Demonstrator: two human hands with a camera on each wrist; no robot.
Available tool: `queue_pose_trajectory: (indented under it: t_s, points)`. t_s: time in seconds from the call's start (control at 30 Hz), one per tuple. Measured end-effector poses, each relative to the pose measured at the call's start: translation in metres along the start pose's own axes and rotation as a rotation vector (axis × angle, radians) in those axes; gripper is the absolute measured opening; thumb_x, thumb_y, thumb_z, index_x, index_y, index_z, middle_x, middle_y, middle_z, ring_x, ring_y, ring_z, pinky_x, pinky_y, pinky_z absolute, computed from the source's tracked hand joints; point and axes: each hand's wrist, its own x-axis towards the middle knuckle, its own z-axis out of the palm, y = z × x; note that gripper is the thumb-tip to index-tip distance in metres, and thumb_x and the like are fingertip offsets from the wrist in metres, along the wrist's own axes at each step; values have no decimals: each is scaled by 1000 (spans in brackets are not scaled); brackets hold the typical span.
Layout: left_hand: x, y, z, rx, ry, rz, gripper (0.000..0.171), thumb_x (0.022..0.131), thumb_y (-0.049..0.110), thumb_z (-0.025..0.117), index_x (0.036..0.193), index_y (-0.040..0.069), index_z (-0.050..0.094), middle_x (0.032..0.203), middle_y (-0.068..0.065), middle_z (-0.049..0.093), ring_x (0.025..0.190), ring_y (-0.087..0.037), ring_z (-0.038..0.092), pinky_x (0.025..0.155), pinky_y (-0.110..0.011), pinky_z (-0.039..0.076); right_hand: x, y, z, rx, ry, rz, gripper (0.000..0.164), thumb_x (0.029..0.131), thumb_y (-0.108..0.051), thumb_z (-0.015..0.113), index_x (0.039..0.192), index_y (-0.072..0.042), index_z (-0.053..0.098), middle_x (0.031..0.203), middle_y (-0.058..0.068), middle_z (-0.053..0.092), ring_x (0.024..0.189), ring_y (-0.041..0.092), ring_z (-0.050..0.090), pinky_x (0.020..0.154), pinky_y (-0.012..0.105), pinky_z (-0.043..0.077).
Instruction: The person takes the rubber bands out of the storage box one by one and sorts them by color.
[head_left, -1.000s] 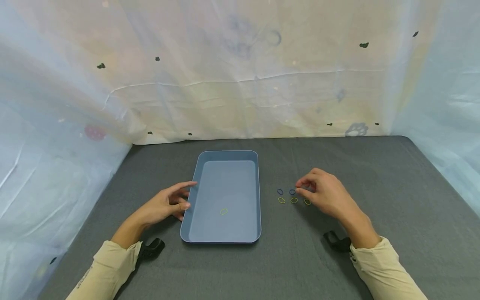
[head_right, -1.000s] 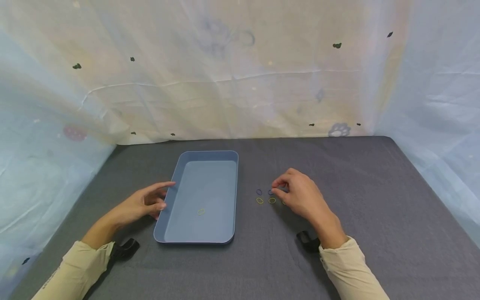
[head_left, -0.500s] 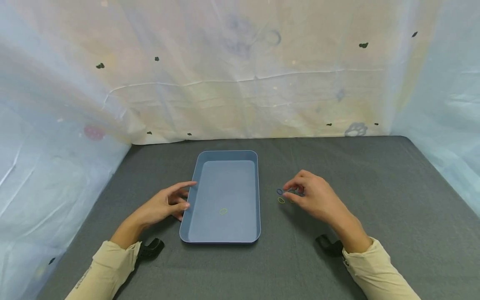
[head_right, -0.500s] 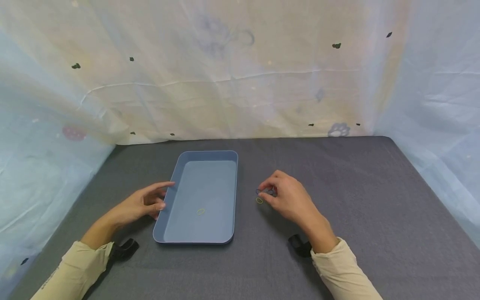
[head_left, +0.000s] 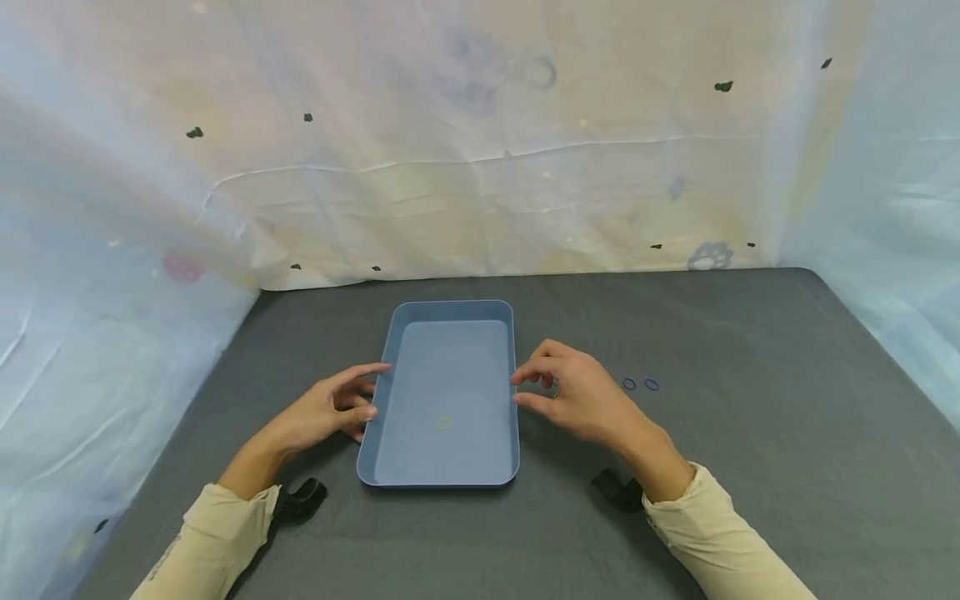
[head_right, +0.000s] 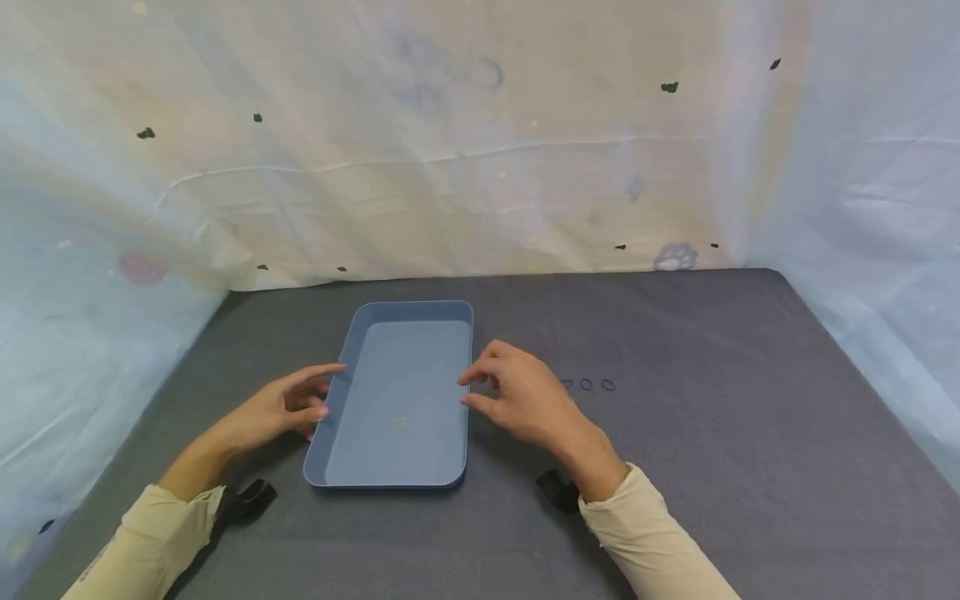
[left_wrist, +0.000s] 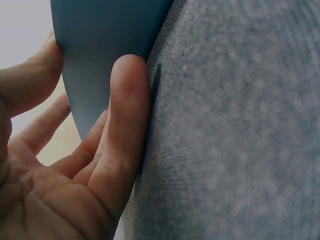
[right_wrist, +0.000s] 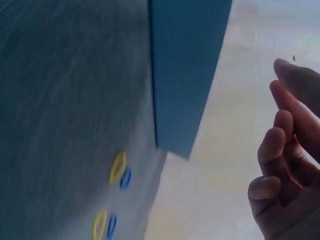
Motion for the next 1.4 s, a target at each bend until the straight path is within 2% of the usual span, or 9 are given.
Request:
queue_pose_trajectory:
  t_s: [0.27, 0.4, 0.57, 0.87, 1.2, 1.4]
  points:
    - [2, 0, 0, -21, -3, -6, 67, 96, 20, 69, 154, 19, 36, 143, -31, 37, 93, -25, 63, 72, -42, 61, 20, -10, 25, 120, -58, -62, 16, 86, -22, 80, 101, -19, 78, 92, -5, 61, 82, 14, 57, 66, 20, 45]
    - [2, 0, -1, -13, -2, -3, 67, 96, 20, 68, 154, 19, 35, 143, -30, 38, 92, -23, 63, 72, -41, 61, 30, -16, 34, 91, -123, -122, 17, 87, -23, 79, 102, -16, 78, 95, 0, 64, 82, 16, 58, 68, 20, 45]
    - [0, 1, -2, 0, -2, 7, 67, 97, 19, 67, 155, 16, 34, 144, -32, 37, 92, -22, 63, 72, -40, 60, 39, -22, 46, 27, -193, -162, 14, 88, -24, 78, 100, -17, 78, 94, 0, 64, 81, 15, 59, 70, 21, 47]
    - [-2, 2, -3, -5, -6, 1, 67, 97, 20, 67, 155, 15, 34, 145, -33, 36, 95, -24, 62, 72, -40, 60, 46, -27, 64, -91, -244, -83, 6, 87, -28, 79, 92, -25, 79, 93, -10, 64, 87, 6, 62, 77, 23, 51]
    - [2, 0, -4, -9, -16, 12, 67, 97, 20, 67, 155, 15, 33, 143, -32, 37, 95, -21, 63, 72, -41, 61, 51, -28, 72, -178, -291, -50, 11, 87, -29, 79, 97, -24, 79, 97, -10, 62, 90, 6, 62, 79, 24, 53]
    - [-2, -4, -6, 0, -17, 6, 66, 98, 20, 65, 155, 16, 33, 145, -33, 36, 96, -21, 63, 73, -41, 60, 53, -32, 78, -207, -309, -52, 15, 86, -32, 79, 100, -27, 79, 98, -12, 62, 89, 4, 62, 75, 21, 52]
